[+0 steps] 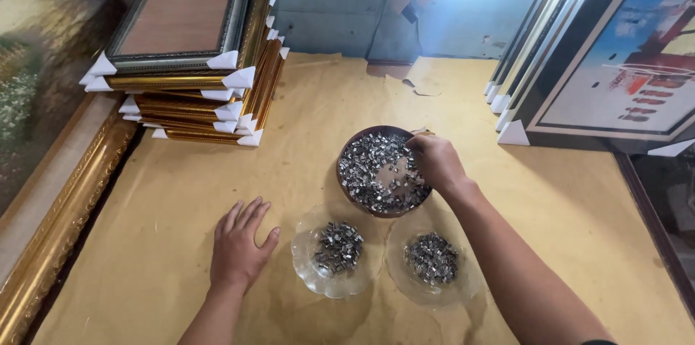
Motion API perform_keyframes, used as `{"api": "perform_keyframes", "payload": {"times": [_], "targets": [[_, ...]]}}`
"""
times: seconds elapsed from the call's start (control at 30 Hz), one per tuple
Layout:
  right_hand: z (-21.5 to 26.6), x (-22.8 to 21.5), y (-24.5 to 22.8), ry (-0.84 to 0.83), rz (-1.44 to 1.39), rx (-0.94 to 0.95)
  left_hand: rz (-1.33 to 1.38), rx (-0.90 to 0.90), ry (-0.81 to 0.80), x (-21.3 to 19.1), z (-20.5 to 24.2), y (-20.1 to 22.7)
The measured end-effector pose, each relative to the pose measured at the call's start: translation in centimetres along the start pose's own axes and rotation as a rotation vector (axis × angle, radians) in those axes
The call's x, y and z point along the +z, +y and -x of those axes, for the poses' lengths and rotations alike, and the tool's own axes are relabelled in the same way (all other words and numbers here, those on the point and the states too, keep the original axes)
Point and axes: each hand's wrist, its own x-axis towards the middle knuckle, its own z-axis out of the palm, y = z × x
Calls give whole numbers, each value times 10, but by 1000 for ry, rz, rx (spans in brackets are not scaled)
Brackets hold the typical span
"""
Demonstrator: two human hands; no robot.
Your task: Sorting small metal hardware parts from a large bowl into two smaller glass bowls on a workbench.
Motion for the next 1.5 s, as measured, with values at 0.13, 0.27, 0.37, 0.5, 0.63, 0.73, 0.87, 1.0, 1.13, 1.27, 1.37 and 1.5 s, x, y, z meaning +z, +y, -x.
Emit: {"api": "perform_keyframes", "payload": {"times": [0.13,0.27,0.37,0.5,0.63,0.73,0.87,1.0,1.13,1.27,1.37,1.5], "targets": [[2,12,-12,-151,160,25,-27,2,-16,3,-1,-3],[6,23,-14,-266,302,45,-8,-8,-22,0,-1,-1],[7,21,-20,-271,313,53,-3,-27,-46,-1,-1,1],[-1,21,-8,-231,254,78,-14,-16,-19,0,-1,1],[-1,-4,-27,-171,-63,287,6,-19,-42,-4,-1,3],[2,-6,-26,-215,-220,347,7,-34,-75,-6,-1,5],[6,13,-9,-281,143,-61,-9,-22,-54,-3,-1,3],[14,7,-28,-437,279,12,-27,-15,-41,0,-1,1],[17,4,-33,-452,349,27,-5,-33,-55,-4,0,4],[15,6,-32,-444,394,94,-7,-49,-77,-3,-1,4],[11,6,-29,-413,332,150,-9,-27,-51,-2,0,3],[10,-6,-39,-376,65,288,-28,-17,-35,-1,0,2]]}}
